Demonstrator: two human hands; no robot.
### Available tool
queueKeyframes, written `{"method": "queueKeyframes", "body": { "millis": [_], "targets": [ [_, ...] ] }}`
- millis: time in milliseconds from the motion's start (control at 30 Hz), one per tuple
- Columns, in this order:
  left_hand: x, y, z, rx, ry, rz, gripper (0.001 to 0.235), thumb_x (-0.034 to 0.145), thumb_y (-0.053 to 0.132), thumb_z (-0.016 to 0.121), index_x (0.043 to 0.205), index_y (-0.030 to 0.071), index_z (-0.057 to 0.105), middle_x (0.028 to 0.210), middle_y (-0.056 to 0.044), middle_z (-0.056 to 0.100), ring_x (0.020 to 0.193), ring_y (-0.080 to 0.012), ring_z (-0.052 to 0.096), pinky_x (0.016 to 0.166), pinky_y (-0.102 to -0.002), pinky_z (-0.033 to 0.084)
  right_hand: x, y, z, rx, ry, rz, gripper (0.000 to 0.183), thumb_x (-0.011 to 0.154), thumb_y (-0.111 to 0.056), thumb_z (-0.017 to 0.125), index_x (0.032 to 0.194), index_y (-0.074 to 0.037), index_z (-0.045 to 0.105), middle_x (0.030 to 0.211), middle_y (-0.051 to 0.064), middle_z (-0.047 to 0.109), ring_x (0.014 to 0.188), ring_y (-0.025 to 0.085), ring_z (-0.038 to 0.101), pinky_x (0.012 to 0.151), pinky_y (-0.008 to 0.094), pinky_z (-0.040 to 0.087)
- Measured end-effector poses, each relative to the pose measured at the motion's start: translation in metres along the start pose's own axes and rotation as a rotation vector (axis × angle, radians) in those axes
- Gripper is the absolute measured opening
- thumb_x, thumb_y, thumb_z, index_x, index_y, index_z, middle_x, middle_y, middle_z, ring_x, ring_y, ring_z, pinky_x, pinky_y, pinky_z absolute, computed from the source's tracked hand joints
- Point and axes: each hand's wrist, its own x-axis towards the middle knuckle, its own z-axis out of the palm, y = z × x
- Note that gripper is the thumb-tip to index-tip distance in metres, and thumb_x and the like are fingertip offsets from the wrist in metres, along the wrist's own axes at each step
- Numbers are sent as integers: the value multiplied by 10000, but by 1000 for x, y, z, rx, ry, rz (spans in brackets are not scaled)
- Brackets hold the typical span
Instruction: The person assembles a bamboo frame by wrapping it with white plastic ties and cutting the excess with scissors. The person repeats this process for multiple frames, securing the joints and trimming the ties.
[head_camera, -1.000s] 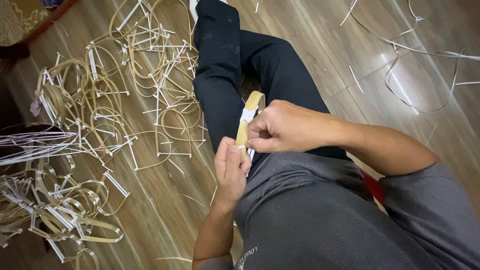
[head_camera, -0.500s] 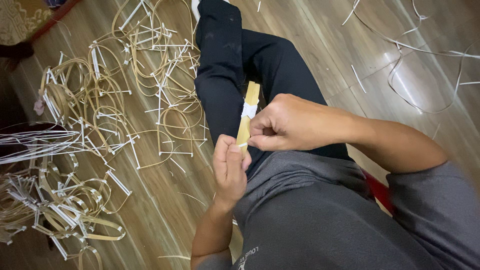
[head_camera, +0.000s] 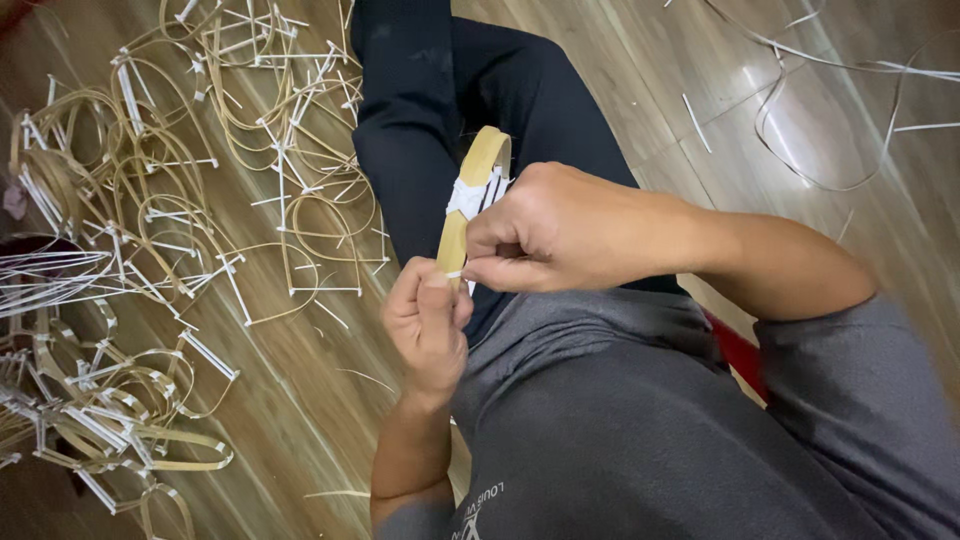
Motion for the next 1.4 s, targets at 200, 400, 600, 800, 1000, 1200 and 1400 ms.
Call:
{"method": "queueKeyframes", "body": {
  "millis": [200, 400, 600, 800, 1000, 1200, 1400],
  "targets": [
    [-4, -7, -4, -32, 42, 34, 246, 1105, 146, 533, 916, -6, 569, 723, 13, 491, 595, -42, 404, 527, -202, 293, -1, -2, 4, -33, 16, 1, 168, 919, -201, 705, 857, -52, 752, 582, 87, 662, 456, 216, 637, 454, 351, 454],
    [-6, 3, -16, -322, 70, -43, 224, 1107, 110, 520, 904, 22, 556, 711, 18, 478, 574, -65, 410, 507, -216, 301, -10, 13, 13, -126, 99, -84, 186, 942, -238, 737, 909, -58, 768, 642, 107, 688, 530, 246, 674, 493, 361, 494],
    [-22, 29, -6, -279, -120, -171, 213, 1048, 120, 510, 901, -22, 573, 684, -55, 513, 536, -80, 410, 473, -234, 321, 15, 37, 41, 16, 267, -265, 169, 1033, -192, 661, 1028, -36, 727, 850, 120, 716, 720, 234, 715, 636, 343, 548],
    [-8, 29, -13, -340, -205, -369, 243, 1089, 117, 523, 893, -23, 551, 688, -57, 494, 541, -84, 376, 505, -245, 304, 32, 34, 48, 151, 236, -277, 183, 1068, -192, 630, 1016, -31, 701, 860, 92, 714, 736, 203, 724, 651, 315, 549],
    [7, 17, -17, -382, -244, -386, 270, 1096, 188, 493, 1022, -58, 577, 642, -20, 468, 491, -62, 346, 474, -231, 287, 45, 47, 50, 134, 253, -281, 170, 1053, -200, 645, 1018, -51, 718, 826, 86, 719, 720, 194, 729, 623, 298, 545],
    [7, 9, -21, -202, -214, -263, 244, 1114, 198, 501, 1090, -30, 585, 700, -15, 490, 552, -72, 373, 525, -235, 306, 48, 63, 53, 8, 160, -193, 162, 1044, -241, 669, 1043, -90, 728, 843, 88, 723, 760, 245, 736, 644, 366, 557],
    [4, 12, -13, 423, -57, 125, 196, 1078, 100, 511, 1126, -25, 655, 710, -8, 536, 599, -78, 470, 548, -238, 357, -33, 5, 46, -565, 212, -19, 420, 857, -311, 784, 1144, -14, 706, 1032, 144, 717, 1060, 328, 622, 886, 471, 508]
  ]
}}
